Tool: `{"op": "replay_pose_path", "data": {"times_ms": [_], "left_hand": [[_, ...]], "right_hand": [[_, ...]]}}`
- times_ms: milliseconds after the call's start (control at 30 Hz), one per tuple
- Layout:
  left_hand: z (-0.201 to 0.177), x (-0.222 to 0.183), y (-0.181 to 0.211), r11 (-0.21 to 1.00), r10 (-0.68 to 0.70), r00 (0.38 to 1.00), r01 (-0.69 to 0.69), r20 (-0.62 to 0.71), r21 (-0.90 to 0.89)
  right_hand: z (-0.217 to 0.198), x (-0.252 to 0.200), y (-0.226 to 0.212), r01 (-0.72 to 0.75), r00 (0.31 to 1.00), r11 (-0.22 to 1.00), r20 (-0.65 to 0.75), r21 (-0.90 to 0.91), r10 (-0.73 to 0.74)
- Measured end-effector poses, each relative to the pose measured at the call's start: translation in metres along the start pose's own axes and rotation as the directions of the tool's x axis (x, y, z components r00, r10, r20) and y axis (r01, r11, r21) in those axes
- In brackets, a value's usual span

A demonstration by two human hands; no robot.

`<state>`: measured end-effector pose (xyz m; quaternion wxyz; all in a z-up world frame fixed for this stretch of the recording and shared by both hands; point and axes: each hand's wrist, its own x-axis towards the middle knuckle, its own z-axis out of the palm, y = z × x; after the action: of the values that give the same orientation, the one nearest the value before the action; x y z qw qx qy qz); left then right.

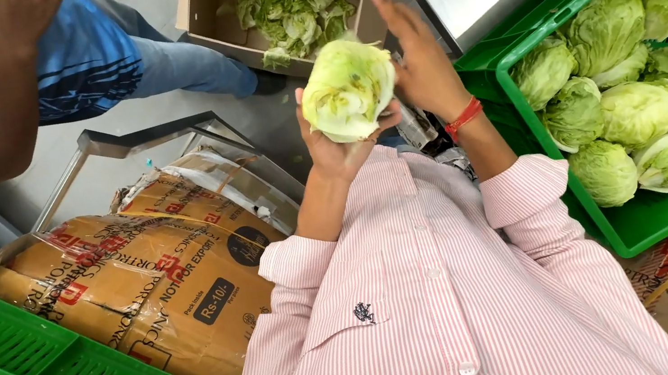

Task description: Removing outer leaves from lettuce heads and sorting them into a green plastic crate.

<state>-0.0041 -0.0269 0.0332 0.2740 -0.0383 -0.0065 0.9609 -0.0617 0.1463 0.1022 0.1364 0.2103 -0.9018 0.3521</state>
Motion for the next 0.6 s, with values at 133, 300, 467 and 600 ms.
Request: {"op": "replay_pose_path", "data": {"times_ms": [133,300,467,600], "left_hand": [[0.007,0.002,-0.004,0.998,-0.046,0.997,0.049,0.063,-0.046],[0.030,0.007,-0.004,0.999,-0.046,0.998,0.046,0.042,-0.006],[-0.008,0.005,-0.009,0.993,-0.054,0.990,0.067,-0.132,0.097],[0.008,0.011,-0.009,0.979,-0.039,0.998,0.047,-0.046,0.197]], "right_hand": [[0.003,-0.024,0.006,-0.435,0.887,0.791,0.053,0.430,0.459],[-0.026,-0.065,-0.020,-0.478,0.831,0.772,-0.069,0.419,0.551],[-0.054,-0.041,-0.066,-0.386,0.913,0.885,-0.029,0.260,0.407],[-0.068,-0.041,-0.064,-0.483,0.875,0.860,0.062,0.167,0.479]]}}
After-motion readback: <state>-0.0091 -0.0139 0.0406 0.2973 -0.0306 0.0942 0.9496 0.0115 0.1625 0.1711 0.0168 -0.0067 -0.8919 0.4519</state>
